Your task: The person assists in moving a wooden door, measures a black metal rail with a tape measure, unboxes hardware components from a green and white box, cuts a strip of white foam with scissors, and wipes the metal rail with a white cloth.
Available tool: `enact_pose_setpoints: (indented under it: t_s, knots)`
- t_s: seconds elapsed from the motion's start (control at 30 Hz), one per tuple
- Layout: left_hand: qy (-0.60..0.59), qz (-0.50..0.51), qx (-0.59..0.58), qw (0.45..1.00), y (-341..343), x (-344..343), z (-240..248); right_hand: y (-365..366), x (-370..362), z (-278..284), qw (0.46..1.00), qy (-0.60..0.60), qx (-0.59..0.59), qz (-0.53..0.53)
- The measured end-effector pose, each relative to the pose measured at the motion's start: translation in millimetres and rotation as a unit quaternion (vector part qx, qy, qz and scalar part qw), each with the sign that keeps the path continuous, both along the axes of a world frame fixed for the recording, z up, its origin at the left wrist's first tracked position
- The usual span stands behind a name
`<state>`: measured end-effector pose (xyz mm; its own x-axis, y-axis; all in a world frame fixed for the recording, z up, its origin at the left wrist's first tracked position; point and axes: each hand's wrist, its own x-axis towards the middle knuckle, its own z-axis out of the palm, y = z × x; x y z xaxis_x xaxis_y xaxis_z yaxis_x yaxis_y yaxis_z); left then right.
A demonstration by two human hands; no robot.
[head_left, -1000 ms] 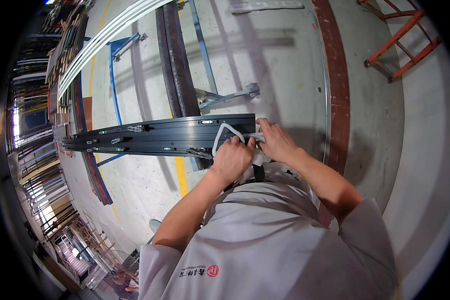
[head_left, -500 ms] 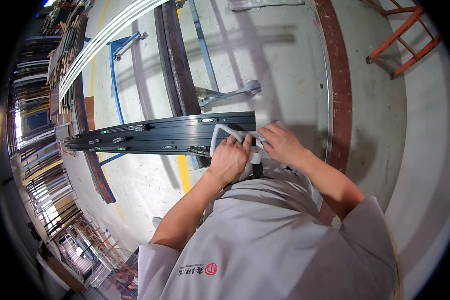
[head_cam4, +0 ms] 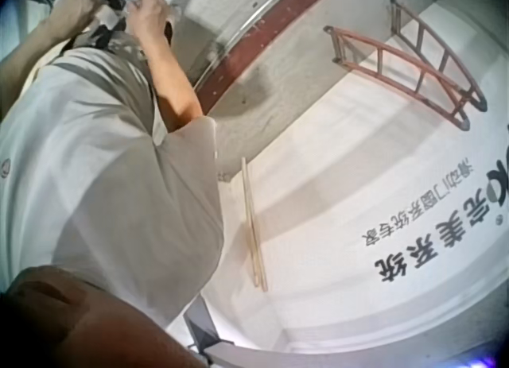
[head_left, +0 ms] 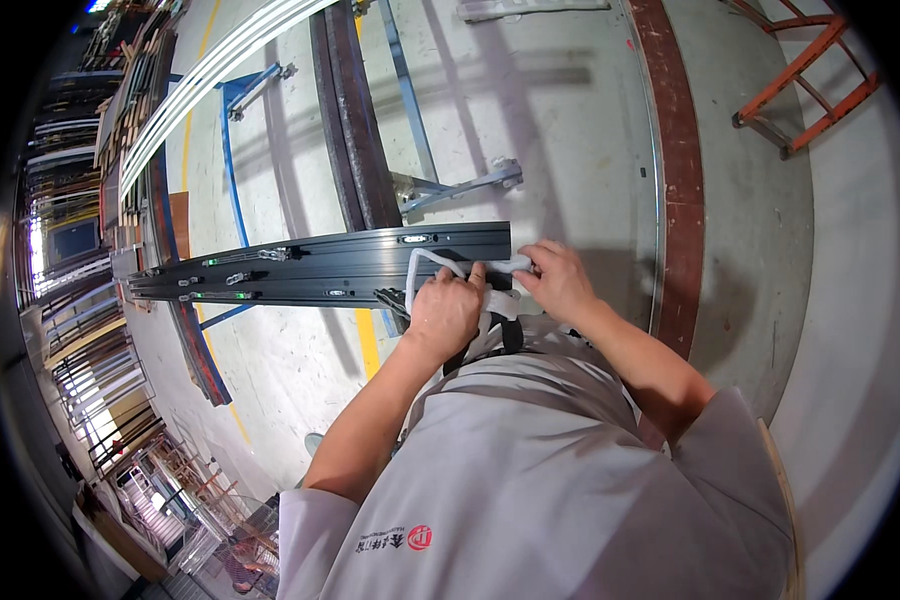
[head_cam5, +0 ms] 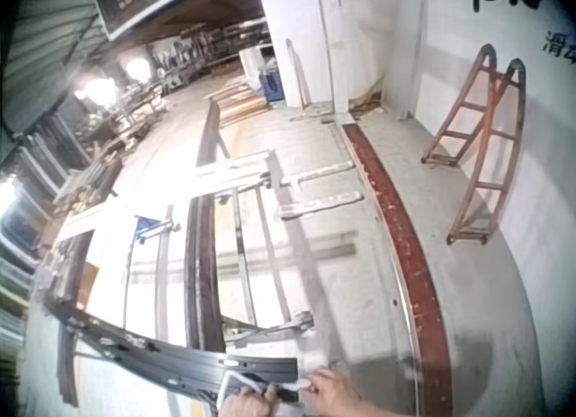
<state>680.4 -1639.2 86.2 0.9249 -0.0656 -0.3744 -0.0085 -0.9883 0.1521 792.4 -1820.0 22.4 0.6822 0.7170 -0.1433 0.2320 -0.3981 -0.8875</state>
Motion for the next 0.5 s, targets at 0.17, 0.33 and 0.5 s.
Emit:
enact_pose_setpoints:
  t_s: [0.17, 0.33, 0.5]
  knots:
    - [0.019, 0.012, 0.006, 1.000, 2, 4, 6, -8, -6, -8, 0.997, -0.033, 0.061, -0.026]
    - [0.034, 0.017, 0.027, 0.999, 12, -5, 2, -3, -5, -8, 0.999, 0.003, -0.002, -0.035]
    - [0.059, 0.049, 0.020, 0.997, 18, -5, 7, 3, -7, -18, 0.996, -0.032, 0.076, -0.012]
